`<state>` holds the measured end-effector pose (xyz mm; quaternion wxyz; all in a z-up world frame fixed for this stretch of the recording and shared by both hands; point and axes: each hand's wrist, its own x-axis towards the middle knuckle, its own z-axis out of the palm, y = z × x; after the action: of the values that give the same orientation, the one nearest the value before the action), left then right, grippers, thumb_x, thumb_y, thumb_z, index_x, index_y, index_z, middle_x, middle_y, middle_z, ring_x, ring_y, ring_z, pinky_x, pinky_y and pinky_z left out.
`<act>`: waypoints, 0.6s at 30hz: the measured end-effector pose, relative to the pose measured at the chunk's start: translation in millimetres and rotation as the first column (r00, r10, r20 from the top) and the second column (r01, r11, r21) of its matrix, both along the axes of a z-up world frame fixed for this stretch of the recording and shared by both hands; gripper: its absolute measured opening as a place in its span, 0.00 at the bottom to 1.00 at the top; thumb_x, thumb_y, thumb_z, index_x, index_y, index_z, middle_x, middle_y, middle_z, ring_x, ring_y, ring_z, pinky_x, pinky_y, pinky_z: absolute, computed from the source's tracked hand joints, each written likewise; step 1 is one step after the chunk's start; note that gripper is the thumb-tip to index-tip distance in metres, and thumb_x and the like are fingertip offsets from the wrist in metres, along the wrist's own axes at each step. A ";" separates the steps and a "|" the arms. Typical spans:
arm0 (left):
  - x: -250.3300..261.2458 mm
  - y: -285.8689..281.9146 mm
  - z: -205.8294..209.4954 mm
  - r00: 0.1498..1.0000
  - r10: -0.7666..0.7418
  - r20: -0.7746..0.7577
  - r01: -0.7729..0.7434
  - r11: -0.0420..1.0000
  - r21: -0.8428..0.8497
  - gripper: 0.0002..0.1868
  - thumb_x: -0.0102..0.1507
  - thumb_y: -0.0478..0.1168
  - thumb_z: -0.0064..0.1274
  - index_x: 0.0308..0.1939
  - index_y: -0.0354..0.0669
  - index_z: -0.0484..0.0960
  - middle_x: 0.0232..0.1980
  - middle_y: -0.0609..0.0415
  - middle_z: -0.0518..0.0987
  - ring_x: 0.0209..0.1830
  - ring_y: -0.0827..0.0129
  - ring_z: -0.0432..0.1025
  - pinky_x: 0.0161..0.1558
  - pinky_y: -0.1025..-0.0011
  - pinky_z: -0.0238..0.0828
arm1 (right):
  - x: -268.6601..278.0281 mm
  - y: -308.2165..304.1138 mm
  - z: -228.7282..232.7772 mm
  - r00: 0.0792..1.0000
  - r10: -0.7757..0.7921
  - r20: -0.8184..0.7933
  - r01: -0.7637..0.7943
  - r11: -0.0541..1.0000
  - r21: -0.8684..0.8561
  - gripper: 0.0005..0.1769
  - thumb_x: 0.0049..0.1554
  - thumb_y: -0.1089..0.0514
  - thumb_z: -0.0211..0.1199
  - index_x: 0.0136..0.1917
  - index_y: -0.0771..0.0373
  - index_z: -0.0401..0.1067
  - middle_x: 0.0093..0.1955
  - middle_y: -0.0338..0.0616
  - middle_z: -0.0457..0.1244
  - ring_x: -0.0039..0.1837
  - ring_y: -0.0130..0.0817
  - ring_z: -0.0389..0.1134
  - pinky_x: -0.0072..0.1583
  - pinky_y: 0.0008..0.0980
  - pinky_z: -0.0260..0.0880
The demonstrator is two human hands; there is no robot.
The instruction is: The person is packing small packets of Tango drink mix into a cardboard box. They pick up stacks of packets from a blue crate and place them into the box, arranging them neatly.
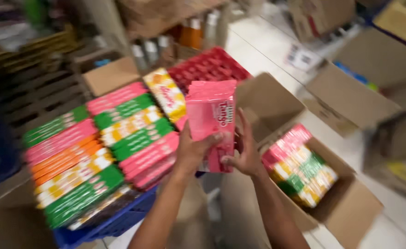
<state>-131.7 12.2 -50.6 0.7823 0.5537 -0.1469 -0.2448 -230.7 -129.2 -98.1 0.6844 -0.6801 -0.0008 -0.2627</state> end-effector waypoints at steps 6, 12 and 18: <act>-74.4 -73.7 -20.5 0.927 -0.373 -0.035 0.370 0.899 0.236 0.43 0.61 0.58 0.60 0.72 0.37 0.65 0.69 0.32 0.70 0.73 0.45 0.64 0.70 0.51 0.63 | -112.3 -81.2 -40.6 0.977 -0.203 -0.057 0.209 0.970 0.124 0.73 0.43 0.59 0.78 0.86 0.47 0.30 0.77 0.53 0.56 0.72 0.42 0.63 0.69 0.46 0.68; -68.6 -131.5 -104.7 0.612 -0.734 0.294 0.469 0.636 0.613 0.35 0.58 0.48 0.65 0.68 0.42 0.75 0.71 0.38 0.67 0.74 0.39 0.62 0.73 0.51 0.59 | -221.5 -129.1 -83.9 0.742 -0.543 -0.392 0.633 0.760 0.146 0.57 0.53 0.61 0.65 0.86 0.44 0.39 0.65 0.60 0.64 0.59 0.46 0.70 0.51 0.39 0.77; -46.7 -177.4 -171.8 0.477 -0.873 0.105 0.494 0.365 0.789 0.28 0.63 0.47 0.56 0.68 0.48 0.76 0.72 0.45 0.70 0.75 0.46 0.63 0.73 0.53 0.57 | -230.0 -163.5 -115.4 0.406 -0.683 -0.607 0.799 0.588 -0.127 0.54 0.54 0.49 0.69 0.85 0.56 0.44 0.80 0.70 0.50 0.80 0.65 0.51 0.76 0.58 0.53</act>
<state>-178.4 -165.2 -222.4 0.2687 0.7125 -0.4775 -0.4383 -460.7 -292.7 -213.5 0.5166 -0.5868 0.5416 -0.3089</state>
